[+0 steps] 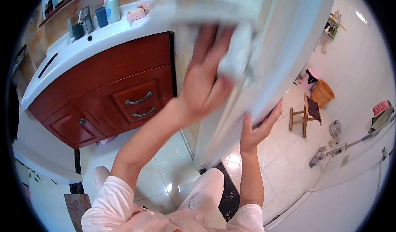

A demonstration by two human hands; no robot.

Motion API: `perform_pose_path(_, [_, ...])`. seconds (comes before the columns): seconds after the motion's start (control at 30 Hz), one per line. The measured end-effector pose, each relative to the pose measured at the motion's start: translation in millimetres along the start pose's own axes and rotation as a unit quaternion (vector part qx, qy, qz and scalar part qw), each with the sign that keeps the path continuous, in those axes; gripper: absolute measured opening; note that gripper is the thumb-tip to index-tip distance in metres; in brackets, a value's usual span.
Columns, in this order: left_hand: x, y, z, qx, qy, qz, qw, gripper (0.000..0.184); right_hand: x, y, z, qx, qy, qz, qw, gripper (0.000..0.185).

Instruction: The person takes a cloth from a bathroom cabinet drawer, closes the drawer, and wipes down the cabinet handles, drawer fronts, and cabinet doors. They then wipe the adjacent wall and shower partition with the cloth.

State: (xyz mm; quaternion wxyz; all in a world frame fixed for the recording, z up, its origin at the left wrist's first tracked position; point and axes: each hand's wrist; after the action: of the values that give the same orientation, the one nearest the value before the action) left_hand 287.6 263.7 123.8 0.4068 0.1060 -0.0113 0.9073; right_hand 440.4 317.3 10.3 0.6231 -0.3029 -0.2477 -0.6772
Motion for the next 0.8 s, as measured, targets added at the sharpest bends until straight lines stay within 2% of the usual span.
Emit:
perform_pose_path(0.07, [1.9, -2.1, 11.8, -0.01, -0.009, -0.009, 1.0, 0.058, -0.4, 3.2, -1.1, 0.006, -0.002, 0.002, 1.0, 0.083])
perform_pose_path(0.13, [-14.5, -4.3, -28.3, 0.02, 0.013, 0.015, 1.0, 0.058, 1.3, 1.1, -0.6, 0.0, -0.009, 0.016, 1.0, 0.082])
perform_pose_path(0.23, [-73.5, -12.2, -186.5, 0.107, 0.171, 0.017, 0.979, 0.059, 1.1, 2.6, -3.6, 0.005, -0.042, 0.033, 0.999, 0.082])
perform_pose_path(0.27, [-101.6, -11.2, -232.2, 0.108, 0.245, -0.012, 0.964, 0.062, -0.1, 2.0, -4.6, 0.007, -0.041, 0.051, 0.998, 0.081])
perform_pose_path(0.3, [-125.6, -8.8, -265.8, 0.118, 0.34, -0.032, 0.933, 0.062, -0.5, 1.9, -4.7, 0.002, -0.046, 0.054, 0.998, 0.081])
perform_pose_path(0.4, [-156.1, -18.1, -349.6, 0.031, 0.571, -0.083, 0.816, 0.062, 3.7, -0.2, -8.4, -0.008, -0.068, 0.063, 0.996, 0.081])
perform_pose_path(0.5, [-125.2, -12.3, -287.6, 0.026, 0.48, -0.063, 0.875, 0.061, 7.7, -0.3, -8.6, -0.006, -0.058, 0.043, 0.997, 0.082])
perform_pose_path(0.57, [-83.2, -6.8, -234.2, 0.051, 0.29, -0.07, 0.953, 0.063, 8.2, -1.6, -8.5, -0.004, -0.058, 0.051, 0.997, 0.082])
perform_pose_path(0.63, [-34.8, 0.0, -159.7, 0.053, 0.183, -0.06, 0.98, 0.064, 2.2, -2.3, -8.7, -0.013, -0.054, 0.053, 0.997, 0.082])
perform_pose_path(0.73, [18.3, 10.3, -78.7, 0.03, 0.123, -0.062, 0.99, 0.057, 4.8, 0.1, -8.9, -0.016, -0.068, 0.051, 0.996, 0.082])
perform_pose_path(0.8, [36.9, 14.6, -70.1, 0.049, 0.113, -0.034, 0.992, 0.054, 3.5, 0.4, -9.0, -0.02, -0.08, 0.045, 0.996, 0.082])
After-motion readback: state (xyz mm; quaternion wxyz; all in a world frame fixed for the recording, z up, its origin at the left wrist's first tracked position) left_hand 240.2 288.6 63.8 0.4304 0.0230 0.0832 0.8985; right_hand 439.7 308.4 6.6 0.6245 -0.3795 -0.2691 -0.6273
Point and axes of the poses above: each hand's wrist, its own z-axis towards the middle knuckle, its own y-axis out of the back of the hand, x = y × z, and after that the axes turned 15 degrees about -y, right-handed
